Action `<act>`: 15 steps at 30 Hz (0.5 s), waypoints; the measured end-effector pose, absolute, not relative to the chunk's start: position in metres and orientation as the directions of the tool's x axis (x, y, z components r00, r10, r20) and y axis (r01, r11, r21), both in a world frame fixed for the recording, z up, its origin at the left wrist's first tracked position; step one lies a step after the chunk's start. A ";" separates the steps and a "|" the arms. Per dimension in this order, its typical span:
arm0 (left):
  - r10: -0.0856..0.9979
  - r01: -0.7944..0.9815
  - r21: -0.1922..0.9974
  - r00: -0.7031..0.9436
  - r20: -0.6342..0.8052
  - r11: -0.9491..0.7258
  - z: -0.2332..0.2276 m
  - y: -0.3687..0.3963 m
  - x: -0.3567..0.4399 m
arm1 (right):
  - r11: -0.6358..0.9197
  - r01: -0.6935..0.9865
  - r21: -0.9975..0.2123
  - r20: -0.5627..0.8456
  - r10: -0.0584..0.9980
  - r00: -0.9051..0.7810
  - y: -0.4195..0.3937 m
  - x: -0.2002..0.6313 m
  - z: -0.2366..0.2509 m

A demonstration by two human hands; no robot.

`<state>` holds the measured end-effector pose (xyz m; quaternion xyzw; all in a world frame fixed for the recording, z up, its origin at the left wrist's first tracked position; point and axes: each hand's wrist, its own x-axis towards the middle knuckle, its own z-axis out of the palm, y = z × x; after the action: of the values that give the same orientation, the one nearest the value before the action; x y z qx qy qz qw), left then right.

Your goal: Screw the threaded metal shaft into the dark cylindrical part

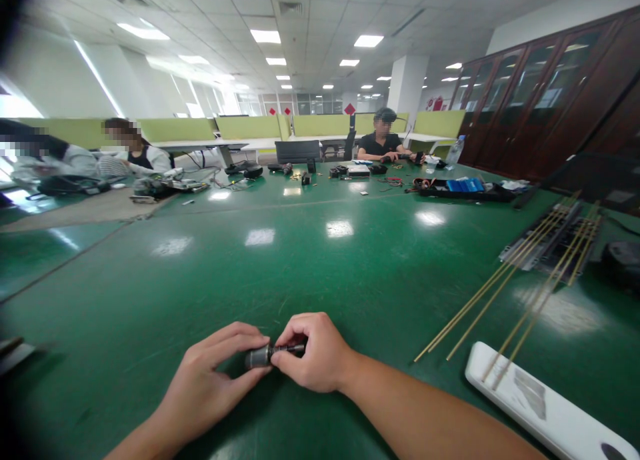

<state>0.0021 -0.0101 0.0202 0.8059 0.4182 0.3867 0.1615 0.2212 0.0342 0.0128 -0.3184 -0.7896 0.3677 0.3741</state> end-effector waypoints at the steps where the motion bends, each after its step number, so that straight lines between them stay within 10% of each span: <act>1: 0.800 0.554 0.581 0.350 0.488 -0.597 0.020 -0.010 0.002 | 0.529 0.229 -0.817 0.358 0.776 -0.519 0.034 0.221 0.013; 15: 0.822 0.559 0.605 0.334 0.461 -0.567 0.020 -0.008 -0.001 | 0.537 0.233 -0.811 0.364 0.774 -0.519 0.033 0.220 0.013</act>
<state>-0.0008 -0.0077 0.0198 0.7983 0.4326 0.3821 0.1719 0.2205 0.0330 0.0134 -0.3174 -0.7928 0.3616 0.3741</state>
